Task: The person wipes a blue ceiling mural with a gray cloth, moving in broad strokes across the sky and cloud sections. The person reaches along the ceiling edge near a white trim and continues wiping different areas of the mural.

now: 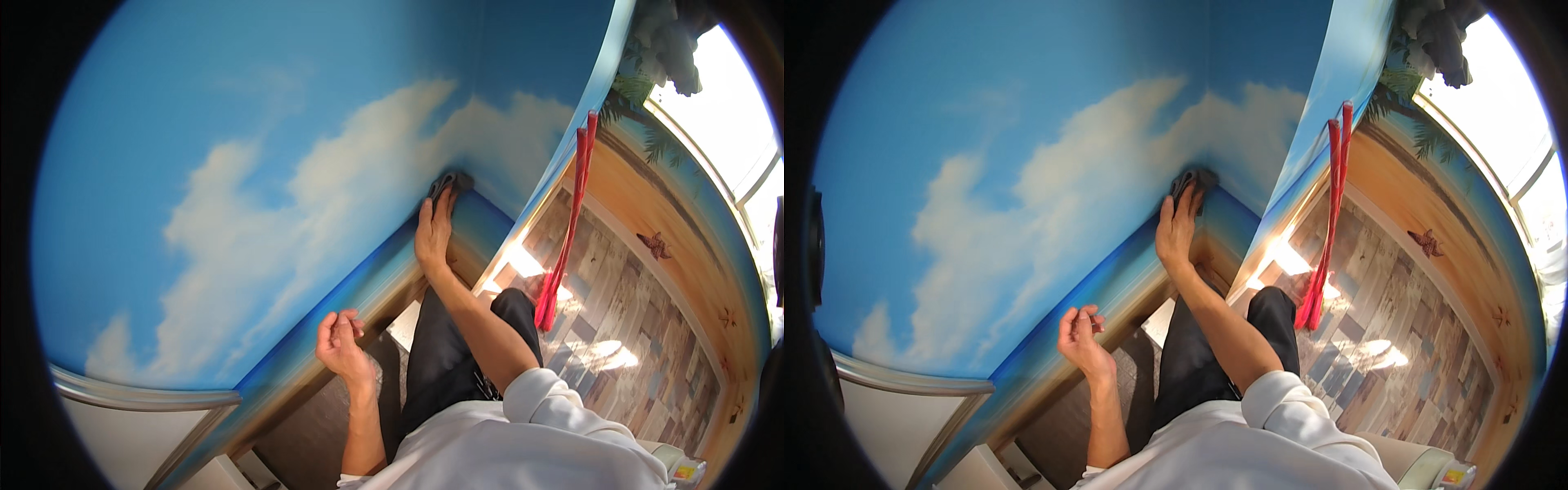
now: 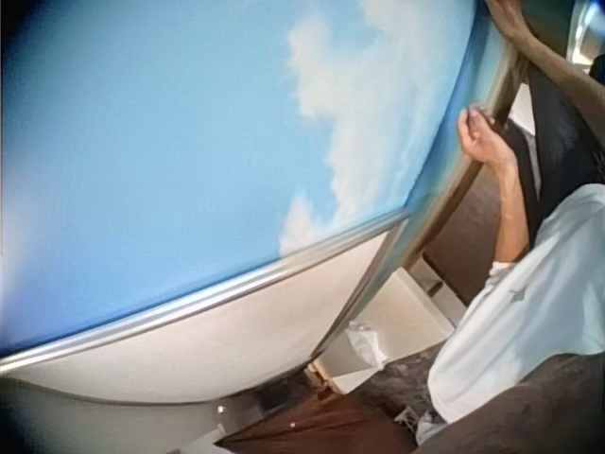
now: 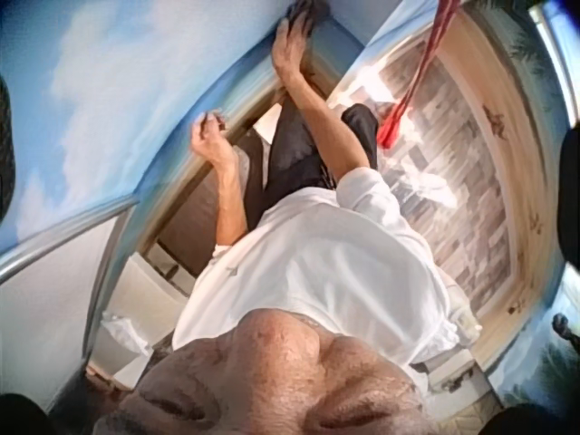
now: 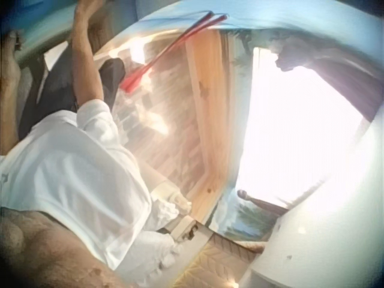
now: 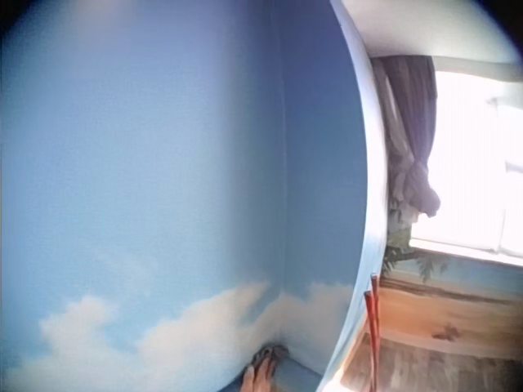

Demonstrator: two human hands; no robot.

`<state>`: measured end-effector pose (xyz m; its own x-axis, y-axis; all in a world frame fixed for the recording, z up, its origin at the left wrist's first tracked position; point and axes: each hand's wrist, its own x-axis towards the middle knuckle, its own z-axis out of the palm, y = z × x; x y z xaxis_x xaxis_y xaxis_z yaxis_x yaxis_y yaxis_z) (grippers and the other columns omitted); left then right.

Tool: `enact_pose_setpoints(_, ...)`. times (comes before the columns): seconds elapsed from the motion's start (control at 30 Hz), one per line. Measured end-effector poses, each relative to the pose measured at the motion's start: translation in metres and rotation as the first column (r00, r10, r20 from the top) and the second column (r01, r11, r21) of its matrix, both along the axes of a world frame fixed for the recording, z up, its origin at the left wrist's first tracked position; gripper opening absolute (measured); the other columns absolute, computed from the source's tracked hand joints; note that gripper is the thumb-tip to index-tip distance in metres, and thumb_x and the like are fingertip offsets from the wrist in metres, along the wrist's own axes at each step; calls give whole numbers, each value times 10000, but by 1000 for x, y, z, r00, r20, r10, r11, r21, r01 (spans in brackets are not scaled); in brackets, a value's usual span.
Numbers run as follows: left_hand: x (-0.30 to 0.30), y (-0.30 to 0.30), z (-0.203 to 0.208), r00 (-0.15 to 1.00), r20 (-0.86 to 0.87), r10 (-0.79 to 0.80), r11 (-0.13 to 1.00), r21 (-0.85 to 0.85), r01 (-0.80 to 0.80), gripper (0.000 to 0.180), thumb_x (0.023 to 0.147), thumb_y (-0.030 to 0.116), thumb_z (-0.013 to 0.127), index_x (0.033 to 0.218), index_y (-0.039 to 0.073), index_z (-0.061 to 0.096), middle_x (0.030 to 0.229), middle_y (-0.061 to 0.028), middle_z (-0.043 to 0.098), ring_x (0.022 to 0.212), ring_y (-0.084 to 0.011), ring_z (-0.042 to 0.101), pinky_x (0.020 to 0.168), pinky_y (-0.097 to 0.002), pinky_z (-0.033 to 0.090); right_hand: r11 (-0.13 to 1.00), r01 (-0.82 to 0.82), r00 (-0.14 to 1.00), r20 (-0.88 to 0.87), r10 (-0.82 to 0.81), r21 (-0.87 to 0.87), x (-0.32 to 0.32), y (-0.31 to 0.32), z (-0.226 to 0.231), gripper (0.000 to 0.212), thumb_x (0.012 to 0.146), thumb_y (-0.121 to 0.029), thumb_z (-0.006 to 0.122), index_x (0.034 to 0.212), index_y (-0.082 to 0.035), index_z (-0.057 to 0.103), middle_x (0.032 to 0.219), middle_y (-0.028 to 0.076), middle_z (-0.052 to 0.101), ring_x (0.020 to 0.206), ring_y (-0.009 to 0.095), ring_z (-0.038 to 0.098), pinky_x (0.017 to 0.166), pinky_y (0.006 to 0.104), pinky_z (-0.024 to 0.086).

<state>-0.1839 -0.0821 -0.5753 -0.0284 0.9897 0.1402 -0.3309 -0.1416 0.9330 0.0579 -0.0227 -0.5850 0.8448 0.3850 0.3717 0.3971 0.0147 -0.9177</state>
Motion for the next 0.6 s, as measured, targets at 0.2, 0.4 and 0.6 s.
enact_pose_setpoints(0.2,-6,7,18,999,-51,-1,999,36,3,165,1009,85,625,1138,-16,634,936,-116,733,723,-152,650,621,-274,494,992,31,955,289,-65,120,9,11,83,687,1103,-428,366,1640,-31,203,1666,352,113,1536,555,84,1250,593,109)
enact_pose_setpoints(0.4,6,13,42,994,-86,-65,987,140,76,105,1008,63,619,1074,-10,656,915,-99,730,712,-134,646,611,-262,501,958,-9,820,550,-158,288,28,17,208,631,1104,-412,371,1612,-43,315,1663,337,144,1527,556,115,1240,614,106)
enact_pose_setpoints(0.6,18,10,49,993,-25,-113,980,164,115,119,1009,22,605,1107,-33,646,934,-125,741,726,-143,659,635,-264,518,954,-15,607,761,-230,301,5,24,255,589,1065,-423,489,1548,-86,466,1650,314,226,1508,575,178,1208,668,171)
